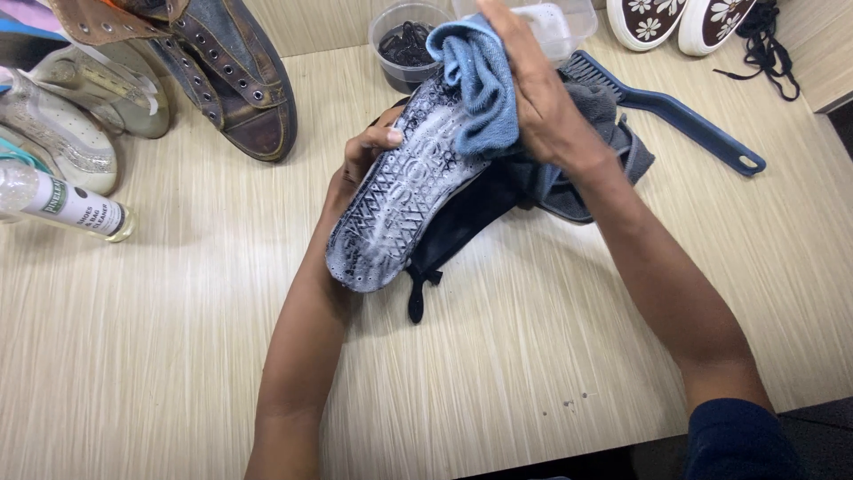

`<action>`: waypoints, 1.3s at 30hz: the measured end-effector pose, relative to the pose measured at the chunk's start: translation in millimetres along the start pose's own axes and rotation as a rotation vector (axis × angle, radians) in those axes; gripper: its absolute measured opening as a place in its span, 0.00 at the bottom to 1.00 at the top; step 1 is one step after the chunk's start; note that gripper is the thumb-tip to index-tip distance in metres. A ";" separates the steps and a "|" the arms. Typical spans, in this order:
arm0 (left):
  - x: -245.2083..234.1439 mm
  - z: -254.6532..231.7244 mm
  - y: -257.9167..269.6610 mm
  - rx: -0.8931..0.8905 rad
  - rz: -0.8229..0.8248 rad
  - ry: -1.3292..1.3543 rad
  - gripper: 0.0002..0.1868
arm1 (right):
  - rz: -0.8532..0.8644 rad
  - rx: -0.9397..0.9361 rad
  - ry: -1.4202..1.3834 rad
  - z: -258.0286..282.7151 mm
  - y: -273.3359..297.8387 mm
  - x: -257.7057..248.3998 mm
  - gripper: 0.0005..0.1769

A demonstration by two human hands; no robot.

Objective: The person scrubs the sole of a black sneaker with a brush and cleaning solution, then wipes the sole with a cloth. The process is repeated to ensure the sole is thoroughly cleaned.

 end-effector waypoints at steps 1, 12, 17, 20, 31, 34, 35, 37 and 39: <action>8.1 -2.0 -6.1 -0.079 -0.079 0.140 0.29 | -0.034 -0.014 -0.093 -0.2 2.9 9.0 0.30; 60.2 -32.9 -25.1 -0.168 0.008 -0.041 0.42 | -0.193 0.171 0.244 33.2 40.0 17.3 0.24; 51.5 -31.5 -24.7 -0.131 -0.095 -0.265 0.38 | -0.306 0.059 0.398 22.4 33.6 3.4 0.26; 48.6 -22.4 -23.7 -0.141 -0.093 -0.148 0.40 | -0.280 0.015 0.530 10.4 42.2 14.2 0.14; 49.9 -14.1 -23.7 -0.106 -0.109 -0.275 0.27 | -0.165 -0.297 0.060 118.8 70.0 70.1 0.24; 50.3 -17.8 -26.7 -0.087 -0.086 -0.401 0.21 | -0.241 -0.119 -0.084 58.7 43.9 39.3 0.20; 62.4 -31.0 -28.5 -0.059 -0.092 -0.511 0.20 | -0.255 -0.018 -0.093 33.5 38.3 33.5 0.18; 38.0 -8.4 -19.4 -0.148 -0.076 -0.422 0.19 | -0.288 -0.064 -0.001 43.2 33.5 21.2 0.16; 42.7 -0.3 -14.4 -0.249 -0.060 -0.318 0.20 | -0.315 -0.089 0.090 25.1 37.4 9.9 0.16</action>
Point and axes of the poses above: each hand's wrist, its own y-axis away from the middle knuckle, its own x-axis out of the palm, z = x × y, the point moved 8 cm from there along -y, towards the middle knuckle, and after that the axes turned 1 degree about x, right-handed, at the moved point
